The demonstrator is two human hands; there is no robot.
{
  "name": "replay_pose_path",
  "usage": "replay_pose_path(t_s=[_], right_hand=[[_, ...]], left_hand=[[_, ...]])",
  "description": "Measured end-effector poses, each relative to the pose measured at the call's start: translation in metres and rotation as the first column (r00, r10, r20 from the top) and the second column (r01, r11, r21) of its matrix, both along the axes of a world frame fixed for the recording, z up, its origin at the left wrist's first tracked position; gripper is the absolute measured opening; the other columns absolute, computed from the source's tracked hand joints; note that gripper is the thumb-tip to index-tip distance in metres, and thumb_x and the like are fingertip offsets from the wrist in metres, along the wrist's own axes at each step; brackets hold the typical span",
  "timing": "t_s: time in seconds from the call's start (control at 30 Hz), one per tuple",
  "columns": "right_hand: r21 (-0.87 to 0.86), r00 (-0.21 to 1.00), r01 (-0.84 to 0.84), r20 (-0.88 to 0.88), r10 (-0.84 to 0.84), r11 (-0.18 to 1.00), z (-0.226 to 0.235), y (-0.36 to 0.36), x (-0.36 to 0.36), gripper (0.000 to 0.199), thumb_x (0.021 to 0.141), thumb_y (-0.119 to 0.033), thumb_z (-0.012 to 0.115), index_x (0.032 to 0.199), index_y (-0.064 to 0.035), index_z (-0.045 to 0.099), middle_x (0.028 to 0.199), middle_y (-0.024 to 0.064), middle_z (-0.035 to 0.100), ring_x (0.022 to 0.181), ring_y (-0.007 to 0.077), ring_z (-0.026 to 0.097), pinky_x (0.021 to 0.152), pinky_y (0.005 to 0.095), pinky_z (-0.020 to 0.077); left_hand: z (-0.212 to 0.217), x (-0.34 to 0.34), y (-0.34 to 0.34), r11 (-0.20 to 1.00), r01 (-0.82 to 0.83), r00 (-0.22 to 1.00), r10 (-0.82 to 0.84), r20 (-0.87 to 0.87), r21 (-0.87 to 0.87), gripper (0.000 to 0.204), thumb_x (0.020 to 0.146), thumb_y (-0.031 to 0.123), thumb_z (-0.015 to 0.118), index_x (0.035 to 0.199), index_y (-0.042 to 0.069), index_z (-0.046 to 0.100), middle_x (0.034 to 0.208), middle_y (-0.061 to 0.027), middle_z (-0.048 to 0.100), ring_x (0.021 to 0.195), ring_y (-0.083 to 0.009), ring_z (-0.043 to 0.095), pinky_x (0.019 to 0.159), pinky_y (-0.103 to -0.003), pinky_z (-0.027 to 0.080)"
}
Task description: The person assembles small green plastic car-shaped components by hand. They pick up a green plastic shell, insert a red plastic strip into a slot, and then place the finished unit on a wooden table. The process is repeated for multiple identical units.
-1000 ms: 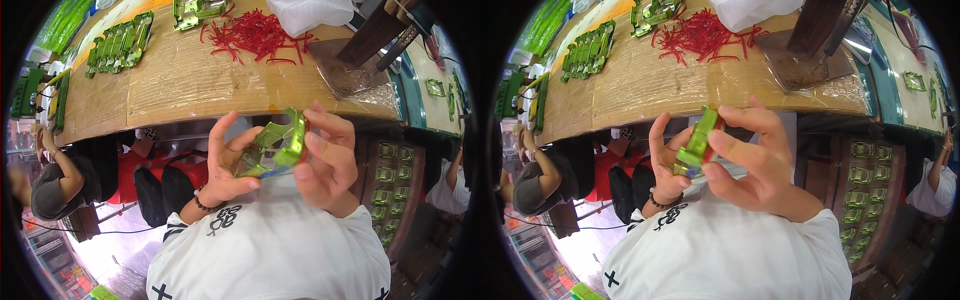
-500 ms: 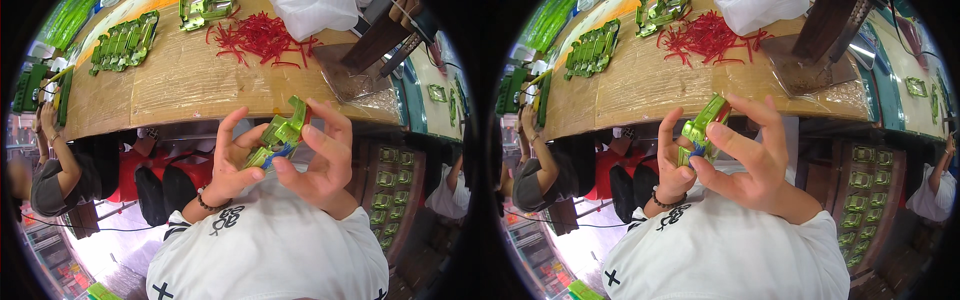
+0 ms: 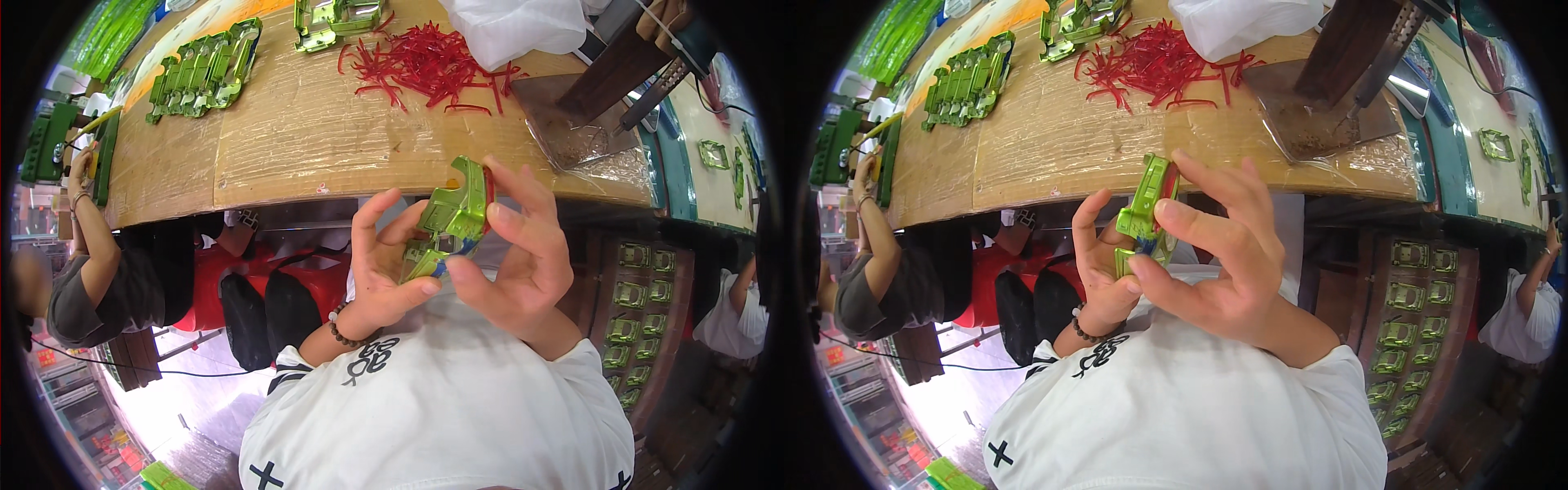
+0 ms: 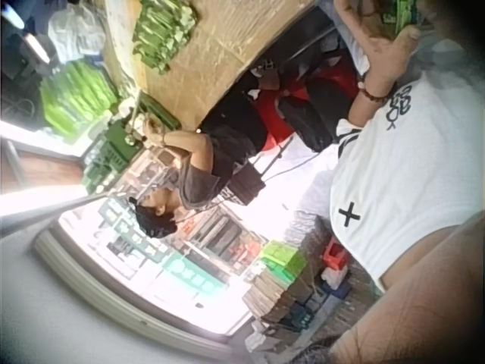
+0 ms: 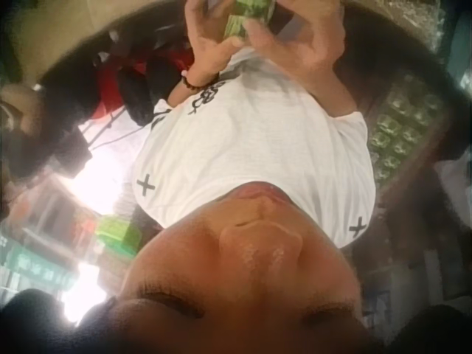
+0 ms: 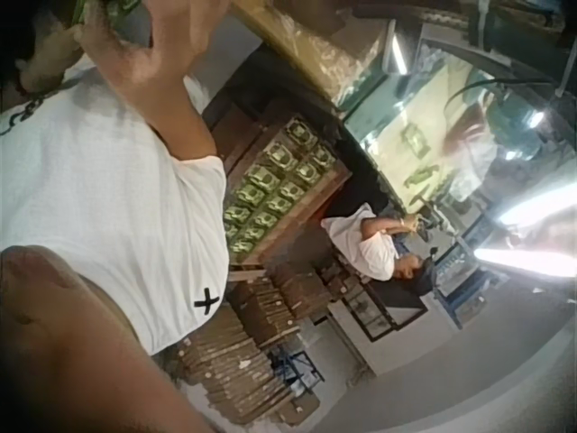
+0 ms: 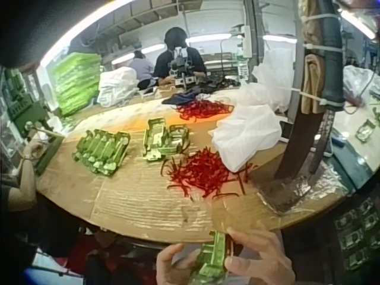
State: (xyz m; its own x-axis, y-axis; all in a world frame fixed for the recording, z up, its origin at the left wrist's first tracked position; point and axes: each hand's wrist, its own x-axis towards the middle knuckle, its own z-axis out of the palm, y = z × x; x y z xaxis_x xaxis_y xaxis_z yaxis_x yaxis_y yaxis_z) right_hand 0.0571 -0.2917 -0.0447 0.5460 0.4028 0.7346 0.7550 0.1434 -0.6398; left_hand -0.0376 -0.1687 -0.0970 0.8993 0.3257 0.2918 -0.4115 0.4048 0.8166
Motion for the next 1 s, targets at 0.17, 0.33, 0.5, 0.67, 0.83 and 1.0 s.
replay_pose_path(t_s=[0.17,0.33,0.5,0.67,0.83,1.0], right_hand=[[0.156,0.950,-0.160,-0.244,0.195,0.975,0.002,-0.006,-0.003,0.039,0.067,-0.009,0.073,0.100,-0.0037,0.054,0.112,0.0242,0.052,0.101,0.0285,0.053,0.091,0.0441,0.0336],[0.210,0.919,-0.212,-0.290,0.268,0.954,0.009,-0.008,-0.004,0.033,0.069,-0.005,0.071,0.098,-0.0036,0.055,0.109,0.0230,0.053,0.100,0.0289,0.053,0.089,0.0433,0.0355],[0.039,0.993,-0.110,-0.038,0.111,0.993,0.014,-0.012,0.004,0.033,0.067,-0.015,0.073,0.095,-0.0055,0.057,0.105,0.0219,0.056,0.093,0.0335,0.056,0.087,0.0472,0.0362],[-0.009,0.995,-0.013,0.099,0.013,1.000,0.007,-0.012,0.006,0.037,0.067,-0.022,0.074,0.095,-0.0076,0.055,0.104,0.0205,0.057,0.093,0.0342,0.056,0.089,0.0502,0.0346],[-0.072,0.987,0.075,0.150,-0.063,0.995,0.014,-0.008,-0.002,0.043,0.064,-0.028,0.075,0.097,-0.0100,0.054,0.105,0.0195,0.056,0.094,0.0342,0.055,0.091,0.0518,0.0321],[-0.031,0.992,-0.001,0.124,0.004,1.000,0.010,-0.010,0.002,0.047,0.063,-0.030,0.077,0.099,-0.0107,0.053,0.106,0.0195,0.056,0.094,0.0349,0.054,0.092,0.0524,0.0311]], left_hand=[[0.000,-0.003,0.000,1.000,0.011,1.000,-0.011,0.019,0.012,0.097,0.064,0.011,0.077,0.133,0.010,0.009,0.127,-0.0232,0.039,0.113,-0.0268,0.044,0.094,-0.038,0.034],[0.001,-0.003,0.001,0.999,0.035,0.997,-0.034,0.065,-0.010,0.101,0.063,0.009,0.078,0.134,0.011,0.006,0.127,-0.0241,0.039,0.115,-0.0281,0.043,0.096,-0.039,0.034],[0.000,-0.004,0.003,0.999,0.039,0.997,-0.040,0.070,0.018,0.104,0.062,0.010,0.079,0.135,0.011,0.005,0.126,-0.0246,0.040,0.114,-0.0281,0.043,0.095,-0.038,0.034],[-0.003,-0.007,0.004,0.999,0.054,0.998,-0.054,0.028,-0.006,0.105,0.062,0.012,0.080,0.135,0.011,0.004,0.124,-0.0245,0.042,0.114,-0.0269,0.044,0.094,-0.037,0.034],[-0.005,-0.005,-0.002,0.996,0.045,0.999,-0.044,0.023,-0.072,0.106,0.061,0.014,0.080,0.135,0.011,0.004,0.124,-0.0243,0.042,0.114,-0.0265,0.044,0.093,-0.036,0.033],[-0.003,-0.006,-0.001,0.997,0.050,0.998,-0.047,0.039,-0.057,0.106,0.062,0.013,0.080,0.135,0.011,0.003,0.125,-0.0251,0.040,0.113,-0.0269,0.045,0.094,-0.037,0.034]])
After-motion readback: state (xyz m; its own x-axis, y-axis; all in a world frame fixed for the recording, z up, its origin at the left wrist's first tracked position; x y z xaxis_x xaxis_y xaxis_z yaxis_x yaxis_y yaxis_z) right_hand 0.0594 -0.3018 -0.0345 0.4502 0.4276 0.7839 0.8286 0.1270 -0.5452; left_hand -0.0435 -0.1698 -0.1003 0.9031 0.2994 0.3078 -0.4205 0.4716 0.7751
